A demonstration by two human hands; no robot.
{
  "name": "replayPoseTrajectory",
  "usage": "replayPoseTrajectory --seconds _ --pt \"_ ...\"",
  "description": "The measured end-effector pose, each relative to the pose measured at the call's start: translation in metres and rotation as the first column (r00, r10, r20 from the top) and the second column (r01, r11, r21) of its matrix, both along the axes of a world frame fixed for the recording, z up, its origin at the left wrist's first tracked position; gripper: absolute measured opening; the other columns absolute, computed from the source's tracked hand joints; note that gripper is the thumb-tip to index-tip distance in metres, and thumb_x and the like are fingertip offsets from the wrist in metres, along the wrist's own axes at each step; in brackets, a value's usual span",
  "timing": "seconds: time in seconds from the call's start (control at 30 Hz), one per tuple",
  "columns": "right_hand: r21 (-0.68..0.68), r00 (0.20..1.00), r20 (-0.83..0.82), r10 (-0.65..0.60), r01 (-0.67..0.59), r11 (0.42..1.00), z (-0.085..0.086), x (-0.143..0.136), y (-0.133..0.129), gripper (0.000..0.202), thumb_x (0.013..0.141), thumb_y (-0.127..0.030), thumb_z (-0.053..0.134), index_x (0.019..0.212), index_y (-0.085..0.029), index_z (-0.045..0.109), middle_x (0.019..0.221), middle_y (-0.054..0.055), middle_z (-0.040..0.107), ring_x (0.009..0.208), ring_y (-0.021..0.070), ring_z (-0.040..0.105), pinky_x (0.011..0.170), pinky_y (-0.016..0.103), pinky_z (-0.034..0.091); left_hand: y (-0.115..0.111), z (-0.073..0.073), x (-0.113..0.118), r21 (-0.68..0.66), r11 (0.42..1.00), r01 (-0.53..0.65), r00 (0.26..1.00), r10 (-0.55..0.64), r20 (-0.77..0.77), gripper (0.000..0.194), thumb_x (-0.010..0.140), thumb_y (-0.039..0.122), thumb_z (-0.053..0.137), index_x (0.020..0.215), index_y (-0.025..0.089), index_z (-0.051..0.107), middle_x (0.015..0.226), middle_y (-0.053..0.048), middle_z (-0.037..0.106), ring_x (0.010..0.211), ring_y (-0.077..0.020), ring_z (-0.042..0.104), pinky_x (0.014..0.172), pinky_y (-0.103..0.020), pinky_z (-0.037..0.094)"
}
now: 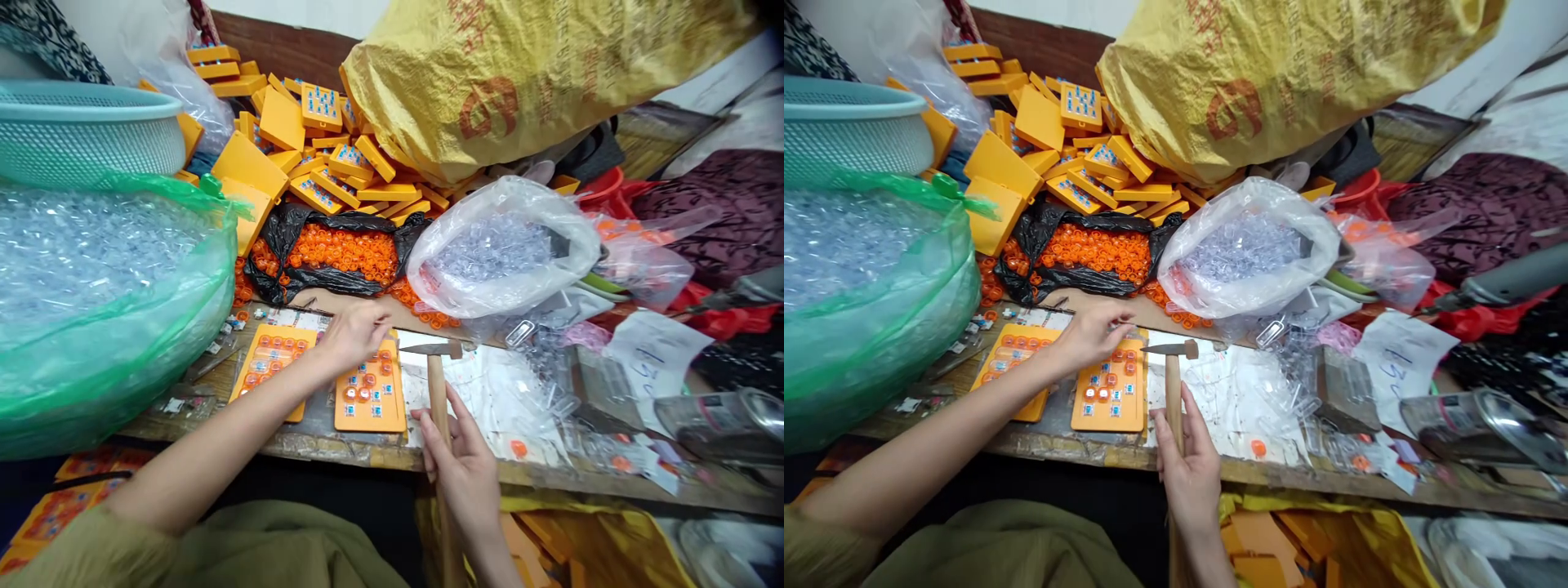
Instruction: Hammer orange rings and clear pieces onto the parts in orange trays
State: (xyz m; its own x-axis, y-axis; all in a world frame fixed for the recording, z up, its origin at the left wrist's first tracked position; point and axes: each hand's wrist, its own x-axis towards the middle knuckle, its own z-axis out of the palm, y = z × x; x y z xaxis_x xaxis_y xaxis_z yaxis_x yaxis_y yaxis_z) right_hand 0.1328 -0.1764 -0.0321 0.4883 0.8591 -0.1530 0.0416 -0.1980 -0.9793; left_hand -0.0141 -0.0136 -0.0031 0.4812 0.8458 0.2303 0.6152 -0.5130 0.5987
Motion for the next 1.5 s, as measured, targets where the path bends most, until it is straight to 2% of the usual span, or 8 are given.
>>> replayPoseTrajectory --seconds 0.13,0.3,0.47,0.7,1.03,1.23,1.37,1.5 --pt "-0.019 0.983 -0.176 -0.047 0.044 0.999 -0.001 -0.003 0.007 0.089 0.068 -0.047 0.076 0.143 -0.021 0.037 0.084 0.006 0.072 0.037 0.0042 0.039 0.032 0.019 0.036 0.049 -0.015 0.042 0.009 0.997 0.082 0.995 -0.082 -0.049 0.026 0.079 0.008 0.052 0.098 0.019 0.068 0.1 -0.006 0.069 0.096 -0.0194 0.062 0.089 -0.03 0.048" --pt "-0.024 0.976 -0.208 -0.062 0.058 0.998 -0.002 -0.003 0.005 0.09 0.069 -0.048 0.075 0.144 -0.02 0.034 0.087 0.007 0.072 0.038 0.0052 0.041 0.033 0.019 0.037 0.074 -0.03 0.069 -0.003 0.988 0.152 0.984 -0.152 -0.093 0.02 0.078 0.011 0.056 0.091 0.018 0.07 0.1 -0.006 0.067 0.095 -0.0213 0.061 0.087 -0.031 0.048" --pt "-0.01 0.979 -0.201 -0.034 0.032 0.999 -0.006 -0.002 0.004 0.085 0.072 -0.048 0.073 0.144 -0.021 0.035 0.089 0.007 0.071 0.039 0.0047 0.041 0.033 0.019 0.038 0.07 -0.035 0.05 -0.072 0.986 0.152 0.981 -0.159 -0.109 0.021 0.074 0.012 0.06 0.091 0.016 0.071 0.079 -0.003 0.065 0.075 -0.0174 0.061 0.074 -0.026 0.049" --pt "-0.028 0.981 -0.191 -0.03 0.025 0.999 -0.003 -0.002 0.004 0.086 0.07 -0.05 0.074 0.142 -0.022 0.037 0.086 0.004 0.07 0.038 0.0043 0.041 0.032 0.019 0.037 0.053 -0.036 0.017 -0.064 0.995 0.081 0.994 -0.086 -0.071 0.037 0.076 0.018 0.062 0.112 0.015 0.064 0.098 -0.006 0.058 0.083 -0.0168 0.059 0.077 -0.026 0.05" --pt "-0.026 0.985 -0.172 -0.031 0.026 0.999 0.0 -0.006 0.006 0.088 0.07 -0.05 0.074 0.143 -0.022 0.034 0.084 0.002 0.068 0.039 0.0043 0.041 0.033 0.018 0.037 0.052 -0.023 0.024 -0.135 0.983 0.128 0.986 -0.141 -0.088 0.019 0.076 0.017 0.062 0.091 0.018 0.073 0.099 -0.005 0.069 0.089 -0.0181 0.063 0.082 -0.026 0.048" --pt "-0.03 0.985 -0.167 -0.032 0.028 0.999 0.002 -0.007 0.006 0.088 0.07 -0.05 0.074 0.143 -0.021 0.034 0.082 0.002 0.068 0.039 0.0041 0.04 0.033 0.018 0.036 0.052 -0.01 0.022 -0.25 0.966 0.067 0.987 -0.101 -0.128 0.015 0.075 0.023 0.063 0.075 0.015 0.075 0.062 -0.004 0.069 0.063 -0.0167 0.063 0.061 -0.024 0.047" --pt "-0.046 0.984 -0.173 -0.046 0.038 0.998 0.003 -0.007 0.006 0.089 0.07 -0.049 0.074 0.144 -0.021 0.035 0.078 0.001 0.068 0.04 0.0049 0.04 0.034 0.018 0.037 0.056 -0.01 0.018 -0.252 0.967 -0.037 0.989 -0.001 -0.149 0.015 0.072 0.022 0.065 0.079 0.014 0.076 0.066 -0.005 0.07 0.065 -0.0181 0.064 0.061 -0.025 0.047" --pt "-0.052 0.985 -0.167 -0.04 0.032 0.998 0.003 -0.007 0.007 0.09 0.068 -0.05 0.075 0.143 -0.02 0.036 0.075 0.001 0.068 0.039 0.0054 0.04 0.033 0.018 0.037 0.058 -0.012 0.018 -0.216 0.975 -0.056 0.989 0.024 -0.146 0.014 0.072 0.012 0.061 0.076 0.013 0.074 0.073 -0.007 0.071 0.078 -0.0205 0.065 0.072 -0.027 0.049"
